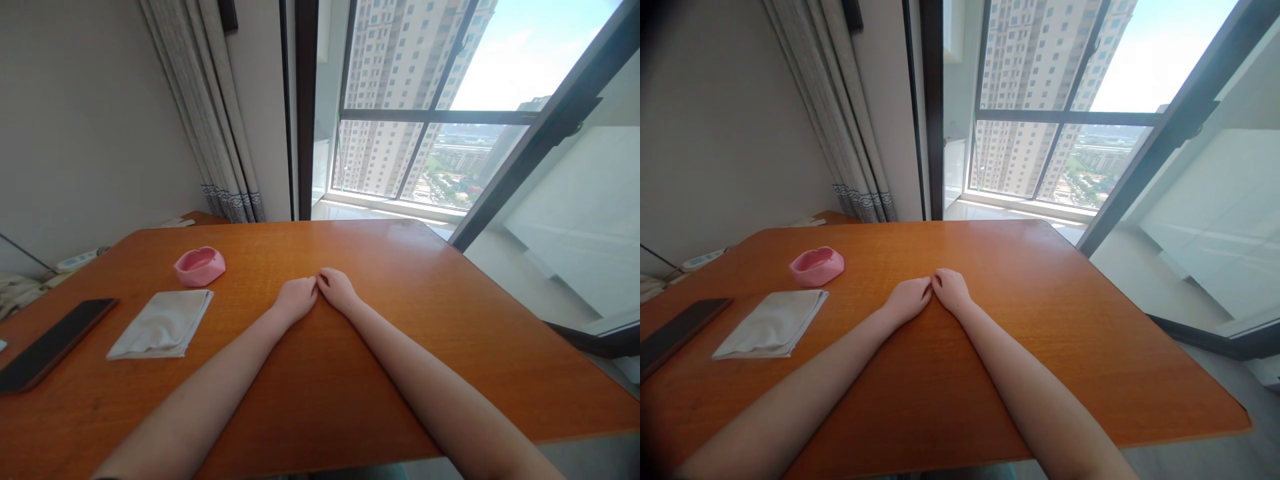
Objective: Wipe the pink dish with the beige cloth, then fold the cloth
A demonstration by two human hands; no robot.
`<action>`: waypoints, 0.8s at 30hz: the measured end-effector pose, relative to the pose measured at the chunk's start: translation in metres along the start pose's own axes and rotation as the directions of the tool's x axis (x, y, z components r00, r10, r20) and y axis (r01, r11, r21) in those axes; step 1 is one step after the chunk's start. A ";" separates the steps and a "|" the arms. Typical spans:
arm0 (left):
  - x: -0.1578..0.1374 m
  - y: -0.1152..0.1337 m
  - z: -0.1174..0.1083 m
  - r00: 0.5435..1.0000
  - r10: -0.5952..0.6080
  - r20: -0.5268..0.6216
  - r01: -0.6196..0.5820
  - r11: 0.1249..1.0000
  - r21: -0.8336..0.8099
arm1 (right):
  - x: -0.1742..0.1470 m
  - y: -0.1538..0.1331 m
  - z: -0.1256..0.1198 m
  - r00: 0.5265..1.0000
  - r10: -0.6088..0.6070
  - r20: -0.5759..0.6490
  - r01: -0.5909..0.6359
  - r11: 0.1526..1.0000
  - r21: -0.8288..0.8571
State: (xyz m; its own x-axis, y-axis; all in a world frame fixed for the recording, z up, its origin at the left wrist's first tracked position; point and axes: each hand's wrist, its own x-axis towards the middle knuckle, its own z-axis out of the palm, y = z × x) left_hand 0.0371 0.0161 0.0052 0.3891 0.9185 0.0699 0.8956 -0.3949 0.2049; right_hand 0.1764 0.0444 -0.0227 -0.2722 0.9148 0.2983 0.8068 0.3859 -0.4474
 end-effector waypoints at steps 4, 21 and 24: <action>0.002 -0.010 0.005 0.997 0.023 -0.073 -0.030 0.996 -0.085 | 0.000 -0.004 -0.001 0.998 -0.032 0.046 0.033 0.999 -0.015; 0.002 -0.010 0.008 0.994 0.028 -0.105 -0.042 0.991 -0.124 | -0.001 -0.003 -0.002 0.998 -0.045 0.050 0.046 0.998 -0.030; 0.002 -0.011 0.009 0.993 0.033 -0.111 -0.047 0.991 -0.125 | -0.001 -0.003 -0.002 0.998 -0.048 0.051 0.050 0.998 -0.036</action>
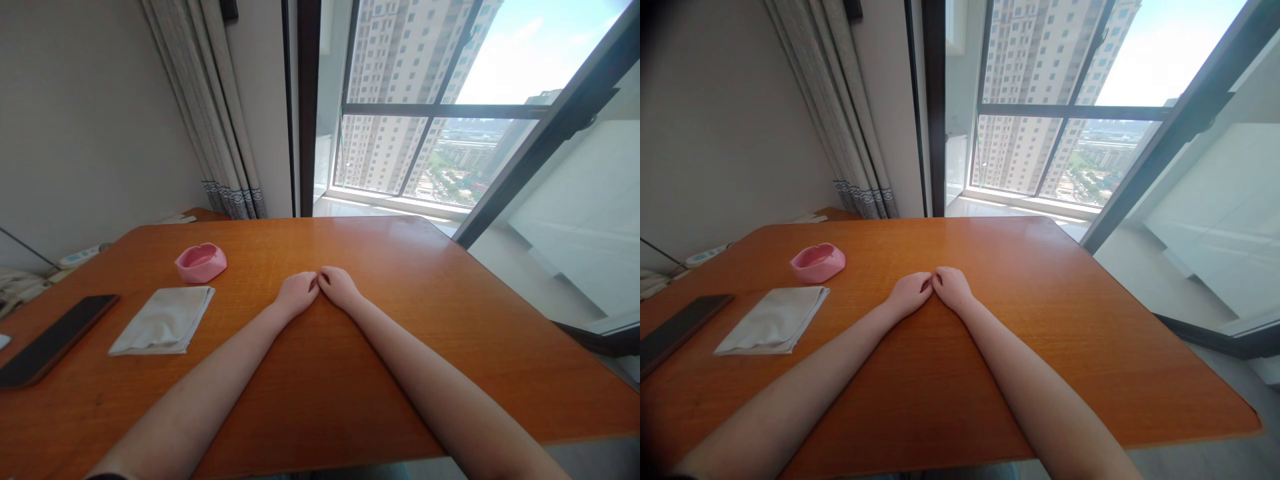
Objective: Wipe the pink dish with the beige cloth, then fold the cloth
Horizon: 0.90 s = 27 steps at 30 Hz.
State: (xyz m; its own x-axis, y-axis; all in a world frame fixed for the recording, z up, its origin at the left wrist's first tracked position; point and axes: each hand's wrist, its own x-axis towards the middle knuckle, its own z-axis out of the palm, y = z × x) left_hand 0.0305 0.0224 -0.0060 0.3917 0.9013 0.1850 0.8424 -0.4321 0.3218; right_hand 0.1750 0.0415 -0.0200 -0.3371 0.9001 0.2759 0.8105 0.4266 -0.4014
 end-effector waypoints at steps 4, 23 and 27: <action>0.000 -0.002 0.002 0.999 0.028 -0.020 -0.028 1.000 0.010 | 0.001 0.000 0.001 1.000 0.002 0.000 -0.002 1.000 -0.005; -0.002 0.000 0.005 0.999 0.036 -0.027 -0.036 0.999 0.014 | 0.001 0.003 0.004 1.000 0.006 -0.016 -0.005 0.999 0.035; 0.000 0.000 -0.003 0.997 0.067 -0.034 -0.067 0.998 0.005 | 0.001 0.004 0.003 1.000 0.010 -0.023 -0.008 0.997 0.076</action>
State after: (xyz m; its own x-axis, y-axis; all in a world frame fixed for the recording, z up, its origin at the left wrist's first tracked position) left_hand 0.0296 0.0218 -0.0032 0.4347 0.8687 0.2376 0.8161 -0.4915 0.3039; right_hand 0.1769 0.0447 -0.0237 -0.3180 0.9020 0.2921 0.7744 0.4249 -0.4688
